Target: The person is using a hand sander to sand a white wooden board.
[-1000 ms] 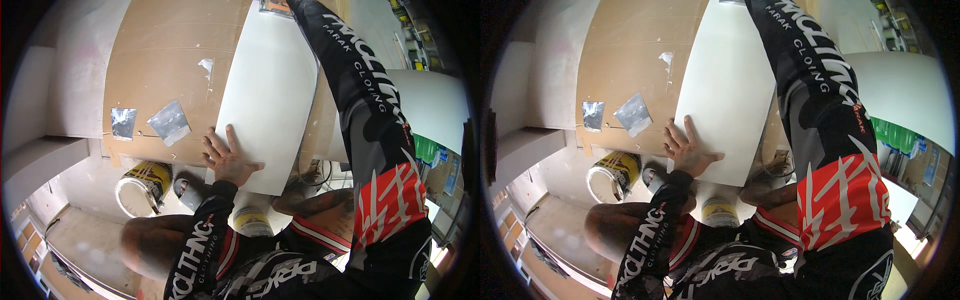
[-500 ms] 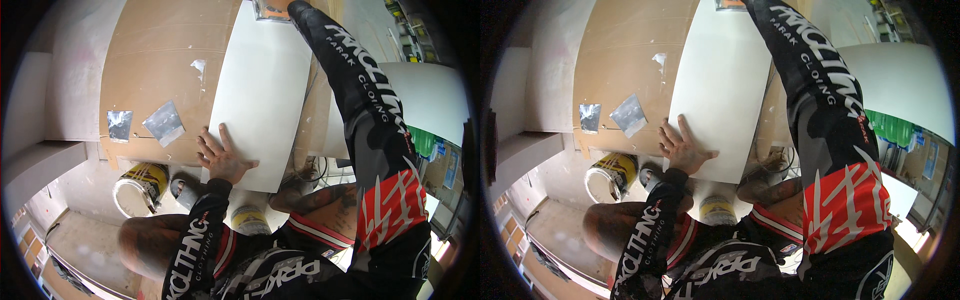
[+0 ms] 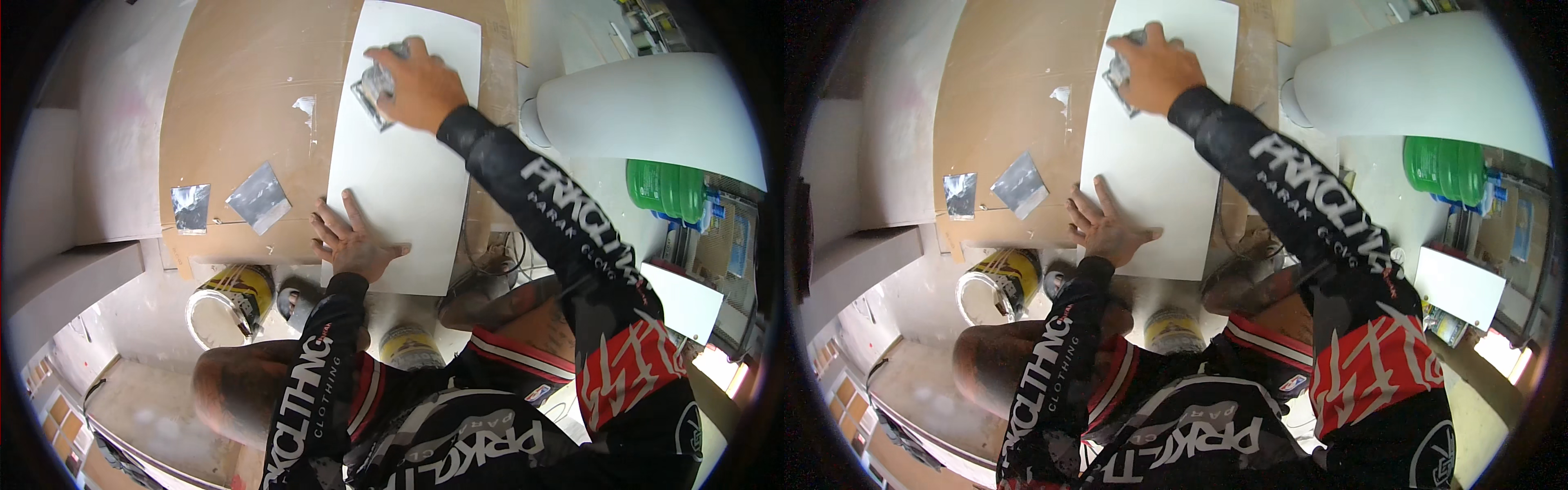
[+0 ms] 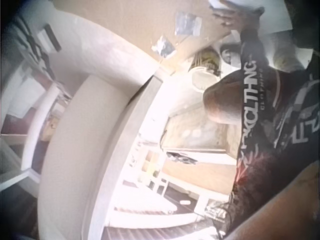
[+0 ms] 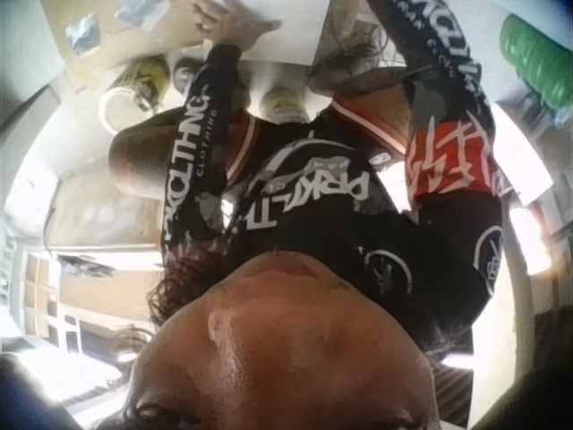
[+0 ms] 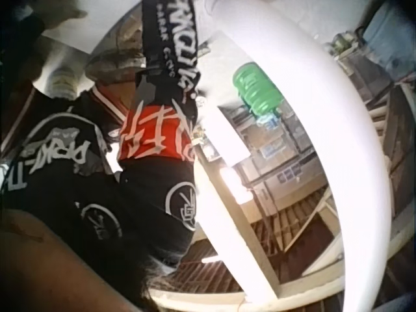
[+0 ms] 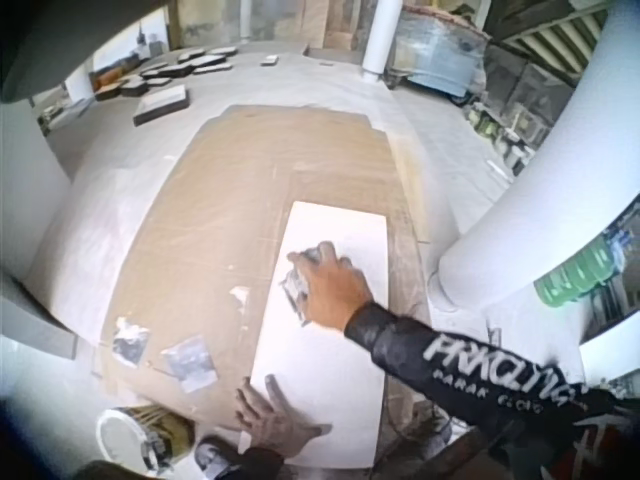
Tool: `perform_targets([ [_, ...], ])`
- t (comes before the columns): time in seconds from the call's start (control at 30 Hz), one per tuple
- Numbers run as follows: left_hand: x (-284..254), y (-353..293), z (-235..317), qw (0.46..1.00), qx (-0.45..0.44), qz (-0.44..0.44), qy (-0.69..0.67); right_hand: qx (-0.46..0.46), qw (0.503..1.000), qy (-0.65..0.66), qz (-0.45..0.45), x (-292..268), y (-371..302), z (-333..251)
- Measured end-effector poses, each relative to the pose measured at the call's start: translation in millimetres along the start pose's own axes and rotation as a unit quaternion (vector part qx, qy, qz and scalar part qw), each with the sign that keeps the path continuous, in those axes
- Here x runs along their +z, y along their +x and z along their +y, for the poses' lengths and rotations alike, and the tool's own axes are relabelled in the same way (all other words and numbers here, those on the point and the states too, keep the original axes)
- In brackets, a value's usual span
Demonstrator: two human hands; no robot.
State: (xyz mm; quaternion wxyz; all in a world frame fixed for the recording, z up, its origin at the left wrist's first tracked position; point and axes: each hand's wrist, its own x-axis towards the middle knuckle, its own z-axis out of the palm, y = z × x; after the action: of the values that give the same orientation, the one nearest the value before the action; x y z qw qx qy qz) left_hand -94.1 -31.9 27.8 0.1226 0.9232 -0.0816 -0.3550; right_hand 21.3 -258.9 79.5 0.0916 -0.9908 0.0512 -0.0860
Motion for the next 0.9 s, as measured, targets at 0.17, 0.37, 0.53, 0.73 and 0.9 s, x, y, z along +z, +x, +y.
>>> perform_targets([
  [0.17, -1, 0, 0, 1.000, 0.001, -0.006, -0.007, 0.018, 0.998, 0.039, -0.050, -23, -67, -21],
  [0.37, -1, 1, -1, 1.000, 0.008, -0.006, 0.006, 0.044, 0.998, 0.042, -0.004, -18, -71, -8],
  [0.53, 2, 1, -2, 1.000, 0.011, 0.002, 0.011, 0.081, 0.996, 0.006, 0.026, -6, -25, 31],
  [0.73, 4, 1, -2, 1.000, 0.010, 0.012, 0.018, 0.125, 0.992, 0.002, -0.031, -9, 56, 82],
  [0.9, -2, 0, 1, 1.000, 0.004, 0.001, 0.010, 0.110, 0.991, -0.073, 0.036, 5, 118, 113],
])
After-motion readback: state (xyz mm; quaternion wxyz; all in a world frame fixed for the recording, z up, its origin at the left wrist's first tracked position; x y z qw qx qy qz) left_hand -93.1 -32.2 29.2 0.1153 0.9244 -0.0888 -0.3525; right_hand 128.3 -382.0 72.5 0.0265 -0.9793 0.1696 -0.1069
